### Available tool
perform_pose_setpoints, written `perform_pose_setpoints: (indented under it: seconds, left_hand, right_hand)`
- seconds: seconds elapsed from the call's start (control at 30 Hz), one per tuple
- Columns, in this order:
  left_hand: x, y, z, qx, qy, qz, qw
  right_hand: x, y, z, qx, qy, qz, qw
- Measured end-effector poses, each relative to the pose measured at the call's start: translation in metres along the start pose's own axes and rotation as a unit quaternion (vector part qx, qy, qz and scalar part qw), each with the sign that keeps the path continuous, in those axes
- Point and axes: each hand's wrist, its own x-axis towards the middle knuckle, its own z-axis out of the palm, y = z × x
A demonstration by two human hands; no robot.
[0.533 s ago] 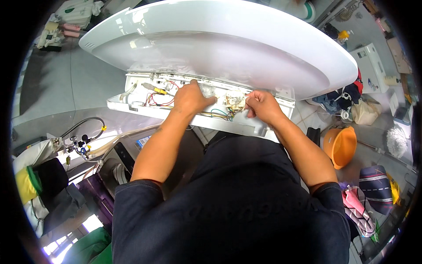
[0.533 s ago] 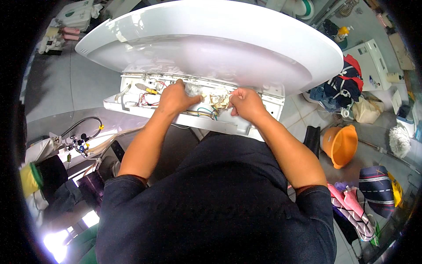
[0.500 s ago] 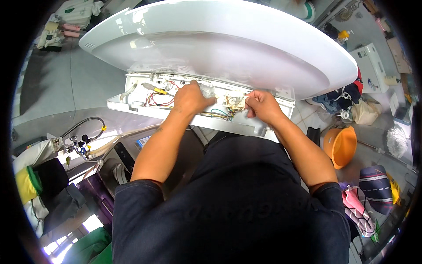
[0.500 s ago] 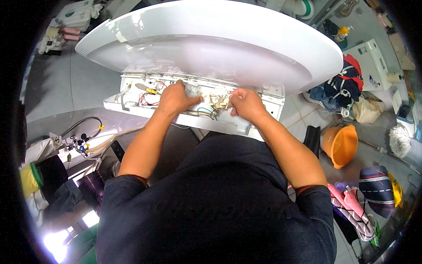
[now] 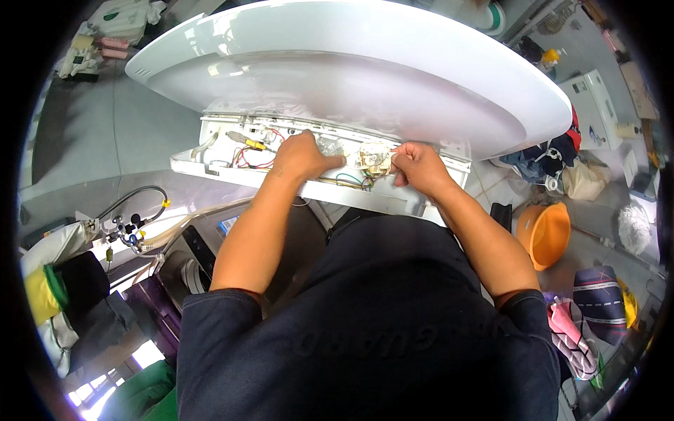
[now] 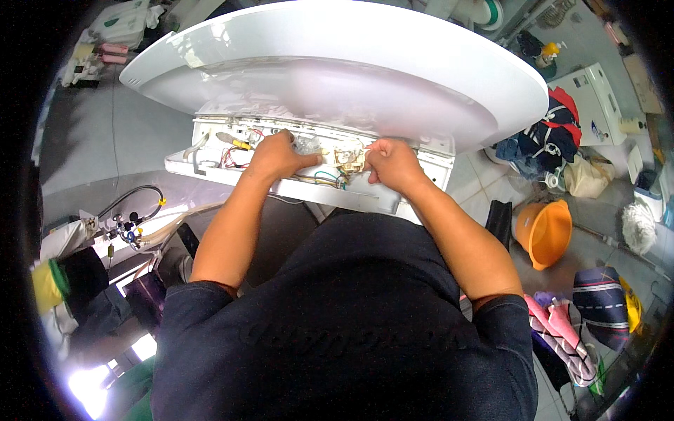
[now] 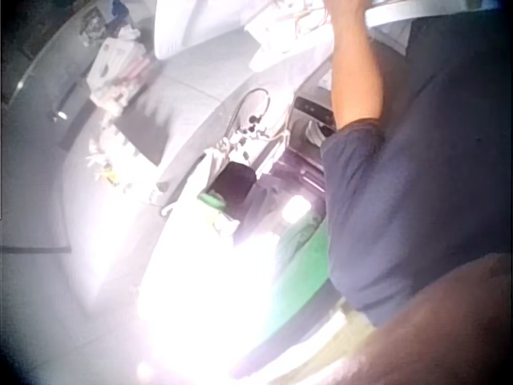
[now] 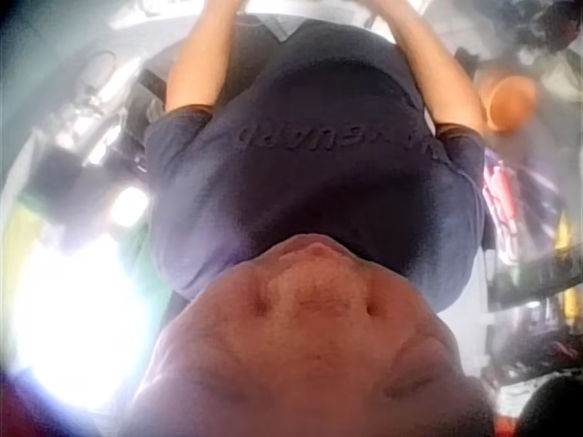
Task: The person works on the internal wiring of a white appliance, likely a washing machine, with the lid open. They repeatedly connect and disconnect a small white plastic connector to a terminal block, adjusting wires and components within the control area.
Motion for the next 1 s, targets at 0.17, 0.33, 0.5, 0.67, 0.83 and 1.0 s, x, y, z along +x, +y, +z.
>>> perform_pose_setpoints:
  seconds: [0.17,0.33,0.5,0.67,0.83,1.0]
  left_hand:
    - [-0.03,0.008,0.0,-0.115,0.162,0.075,0.977]
    - [-0.055,0.038,0.017,-0.175,0.198,0.182,0.947]
    - [-0.053,0.047,0.033,-0.161,0.207,0.211,0.942]
    - [-0.048,0.05,0.042,-0.154,0.227,0.215,0.937]
    - [-0.045,0.052,0.043,-0.139,0.226,0.201,0.943]
    - [-0.043,0.054,0.044,-0.13,0.232,0.185,0.946]
  right_hand:
    - [0.001,0.0,-0.001,0.002,0.0,0.004,1.0]
    - [0.003,0.004,-0.001,0.008,-0.004,-0.003,1.0]
    - [0.002,0.001,-0.001,0.009,-0.009,0.0,1.0]
    - [0.0,-0.001,0.0,0.005,-0.006,-0.003,1.0]
    - [0.001,-0.001,-0.001,-0.002,-0.009,-0.002,1.0]
    - [0.0,-0.002,0.0,-0.003,-0.009,-0.001,1.0]
